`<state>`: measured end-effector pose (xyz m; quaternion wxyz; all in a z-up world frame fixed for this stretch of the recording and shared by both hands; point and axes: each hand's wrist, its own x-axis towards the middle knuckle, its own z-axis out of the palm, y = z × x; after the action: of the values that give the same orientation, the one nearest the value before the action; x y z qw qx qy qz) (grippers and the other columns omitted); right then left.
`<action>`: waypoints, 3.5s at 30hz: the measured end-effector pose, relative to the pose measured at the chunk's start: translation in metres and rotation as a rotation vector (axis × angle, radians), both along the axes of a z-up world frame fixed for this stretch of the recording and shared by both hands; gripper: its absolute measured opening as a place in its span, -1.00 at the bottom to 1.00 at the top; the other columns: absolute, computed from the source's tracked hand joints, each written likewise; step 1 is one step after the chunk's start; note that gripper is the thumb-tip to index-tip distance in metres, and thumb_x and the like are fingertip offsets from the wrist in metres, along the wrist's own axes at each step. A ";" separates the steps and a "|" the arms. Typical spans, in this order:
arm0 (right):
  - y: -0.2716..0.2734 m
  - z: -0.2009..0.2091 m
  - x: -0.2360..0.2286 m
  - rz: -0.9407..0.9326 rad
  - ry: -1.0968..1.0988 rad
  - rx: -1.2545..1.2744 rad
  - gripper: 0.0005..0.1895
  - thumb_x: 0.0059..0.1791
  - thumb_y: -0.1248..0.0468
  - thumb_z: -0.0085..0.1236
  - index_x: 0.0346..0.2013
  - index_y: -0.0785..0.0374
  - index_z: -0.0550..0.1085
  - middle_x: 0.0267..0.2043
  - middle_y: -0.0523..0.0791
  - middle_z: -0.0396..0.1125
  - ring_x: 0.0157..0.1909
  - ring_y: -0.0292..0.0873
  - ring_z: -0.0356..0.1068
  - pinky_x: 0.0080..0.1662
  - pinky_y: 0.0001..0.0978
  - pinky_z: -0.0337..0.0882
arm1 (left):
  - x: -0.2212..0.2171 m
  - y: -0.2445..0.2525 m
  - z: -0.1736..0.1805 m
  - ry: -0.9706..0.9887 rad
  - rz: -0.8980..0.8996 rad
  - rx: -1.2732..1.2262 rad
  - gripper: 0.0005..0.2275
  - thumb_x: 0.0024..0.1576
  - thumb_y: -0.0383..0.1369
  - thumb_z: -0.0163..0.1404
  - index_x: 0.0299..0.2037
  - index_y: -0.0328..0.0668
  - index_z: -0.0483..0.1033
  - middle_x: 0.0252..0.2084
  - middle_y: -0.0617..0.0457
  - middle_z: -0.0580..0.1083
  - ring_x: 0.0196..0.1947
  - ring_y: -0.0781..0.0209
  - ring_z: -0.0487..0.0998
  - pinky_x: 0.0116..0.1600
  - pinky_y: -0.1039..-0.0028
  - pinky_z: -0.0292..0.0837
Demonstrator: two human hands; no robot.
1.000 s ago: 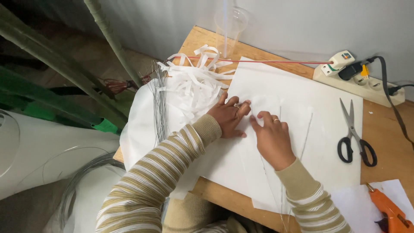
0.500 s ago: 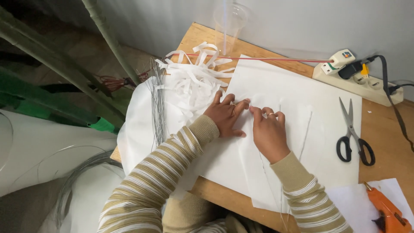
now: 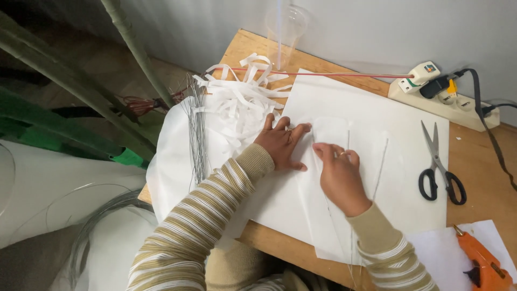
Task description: Attaching white fabric strips to metal wires using a hot glue gun and scissors to create craft components.
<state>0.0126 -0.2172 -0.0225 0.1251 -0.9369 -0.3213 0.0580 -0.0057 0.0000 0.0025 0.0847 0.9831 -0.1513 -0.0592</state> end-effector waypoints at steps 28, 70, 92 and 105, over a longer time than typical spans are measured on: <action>0.017 0.022 -0.029 -0.082 -0.034 -0.229 -0.34 0.00 0.63 -0.28 0.42 0.33 0.10 0.18 0.07 0.43 0.60 0.10 -0.11 0.31 0.56 -0.74 | -0.004 -0.008 0.014 0.060 0.025 0.059 -0.29 0.05 0.26 -0.01 0.33 0.25 0.06 0.47 0.19 0.26 0.33 0.00 0.11 0.35 -0.09 -0.35; -0.038 0.107 -0.006 -0.425 0.285 0.451 -0.54 0.04 0.11 0.18 0.24 -0.04 0.39 -0.46 -0.22 0.51 -0.40 -0.30 0.41 -0.23 -0.46 0.38 | 0.007 -0.050 0.049 -0.070 0.038 -0.264 -0.37 -0.02 -0.31 0.33 0.27 0.03 0.31 0.20 -0.14 0.45 0.17 -0.15 0.53 0.08 0.07 0.54; -0.123 0.029 -0.074 -0.189 -0.099 -0.167 -0.40 0.05 -0.11 -0.10 0.33 0.02 0.27 0.48 -0.12 0.11 0.44 0.01 0.12 0.29 0.18 0.16 | 0.100 -0.053 -0.052 -0.029 0.632 -1.375 -0.69 0.06 -0.33 -0.13 -0.18 0.14 0.74 -0.30 0.25 0.59 -0.37 0.41 0.36 -0.21 0.63 0.26; -0.352 -0.036 -0.135 -1.364 -0.184 0.160 -0.36 -0.04 0.03 0.57 0.13 0.45 0.60 -0.14 0.25 0.53 -0.30 0.13 0.53 -0.36 -0.17 0.50 | 0.088 -0.046 -0.048 0.017 0.735 -1.685 -0.73 0.15 -0.37 -0.12 -0.21 -0.08 0.72 -0.63 0.23 0.11 -0.63 0.41 0.01 -0.59 0.59 -0.06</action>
<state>-0.1228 -0.5689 -0.0584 0.1743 -0.9186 0.3270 -0.1372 0.0825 -0.0459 -0.0454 0.7878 0.5819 0.1783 0.0942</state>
